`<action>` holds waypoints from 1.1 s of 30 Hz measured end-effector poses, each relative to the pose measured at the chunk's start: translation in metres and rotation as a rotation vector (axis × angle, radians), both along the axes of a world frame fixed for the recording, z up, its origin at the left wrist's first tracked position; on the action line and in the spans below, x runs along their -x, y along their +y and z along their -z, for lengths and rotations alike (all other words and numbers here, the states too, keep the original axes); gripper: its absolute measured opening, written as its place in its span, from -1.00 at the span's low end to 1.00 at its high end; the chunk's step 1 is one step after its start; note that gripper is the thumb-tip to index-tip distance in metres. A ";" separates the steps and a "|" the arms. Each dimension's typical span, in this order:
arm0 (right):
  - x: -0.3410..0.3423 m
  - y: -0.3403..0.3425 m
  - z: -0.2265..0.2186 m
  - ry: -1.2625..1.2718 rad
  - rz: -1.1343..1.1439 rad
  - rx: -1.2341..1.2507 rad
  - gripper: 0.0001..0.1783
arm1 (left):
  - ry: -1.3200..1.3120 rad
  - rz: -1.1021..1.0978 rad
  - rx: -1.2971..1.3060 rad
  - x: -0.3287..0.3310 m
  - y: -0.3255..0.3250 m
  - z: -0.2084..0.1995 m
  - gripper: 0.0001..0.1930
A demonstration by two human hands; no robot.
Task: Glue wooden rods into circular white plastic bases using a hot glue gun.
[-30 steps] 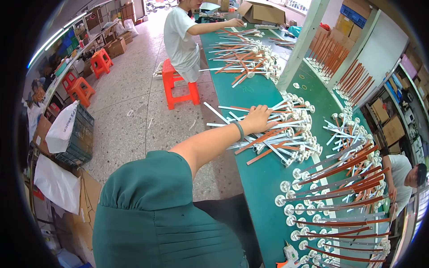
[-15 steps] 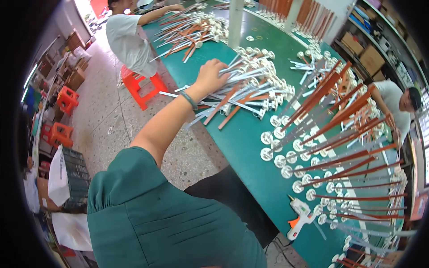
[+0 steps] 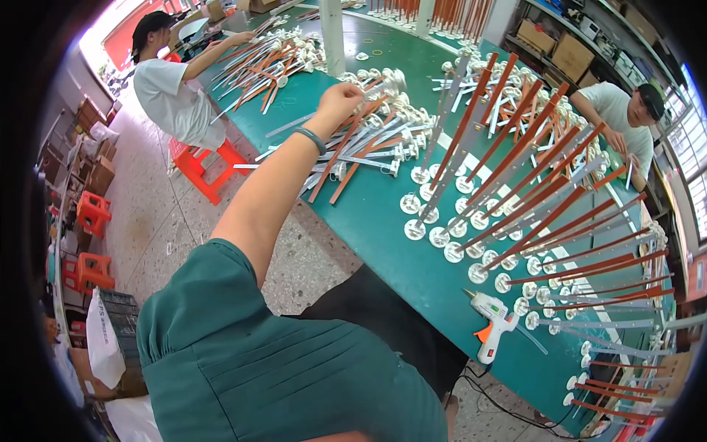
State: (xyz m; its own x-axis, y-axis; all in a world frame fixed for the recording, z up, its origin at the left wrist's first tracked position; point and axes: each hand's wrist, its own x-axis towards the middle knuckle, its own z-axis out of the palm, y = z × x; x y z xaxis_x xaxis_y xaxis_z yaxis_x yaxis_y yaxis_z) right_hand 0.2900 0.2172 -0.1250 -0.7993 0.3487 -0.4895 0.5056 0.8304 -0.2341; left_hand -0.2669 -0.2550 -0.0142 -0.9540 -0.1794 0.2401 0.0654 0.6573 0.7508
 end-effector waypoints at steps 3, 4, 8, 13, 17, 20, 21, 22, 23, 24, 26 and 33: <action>-0.005 -0.003 -0.001 -0.013 0.008 0.025 -0.76 | 0.227 -0.024 -0.234 0.005 -0.012 -0.003 -0.83; -0.009 -0.005 -0.001 -0.020 0.019 0.036 -0.76 | 0.278 -0.027 -0.234 0.000 -0.010 -0.016 -0.82; -0.019 0.007 -0.041 0.080 -0.026 0.467 -0.87 | 0.522 0.025 -0.208 -0.037 -0.036 -0.063 -0.76; 0.019 -0.012 -0.168 0.286 -0.231 0.566 -0.83 | 0.282 0.670 0.103 -0.198 -0.014 -0.143 -0.86; 0.068 -0.049 -0.205 0.687 -0.364 0.846 -0.77 | 0.176 1.105 0.343 -0.256 0.071 -0.175 -0.89; 0.087 -0.051 -0.195 0.848 -0.246 1.055 -0.63 | 0.232 1.234 0.492 -0.261 0.107 -0.170 -0.90; 0.099 -0.059 -0.194 0.849 -0.170 0.996 -0.54 | 0.248 1.259 0.536 -0.263 0.115 -0.170 -0.91; 0.110 -0.068 -0.190 0.857 -0.092 0.940 -0.43 | 0.252 1.275 0.529 -0.266 0.124 -0.169 -0.91; 0.118 -0.072 -0.184 0.822 -0.108 0.975 -0.31 | 0.256 1.305 0.577 -0.268 0.132 -0.168 -0.92; 0.123 -0.076 -0.180 0.784 -0.132 1.013 -0.16 | 0.261 1.326 0.627 -0.271 0.135 -0.170 -0.92; 0.125 -0.086 -0.169 0.747 -0.085 1.084 -0.23 | 0.289 1.354 0.663 -0.272 0.141 -0.168 -0.92; 0.130 -0.086 -0.135 0.706 0.113 1.430 -0.42 | 0.906 1.070 0.553 -0.287 0.165 -0.162 -0.82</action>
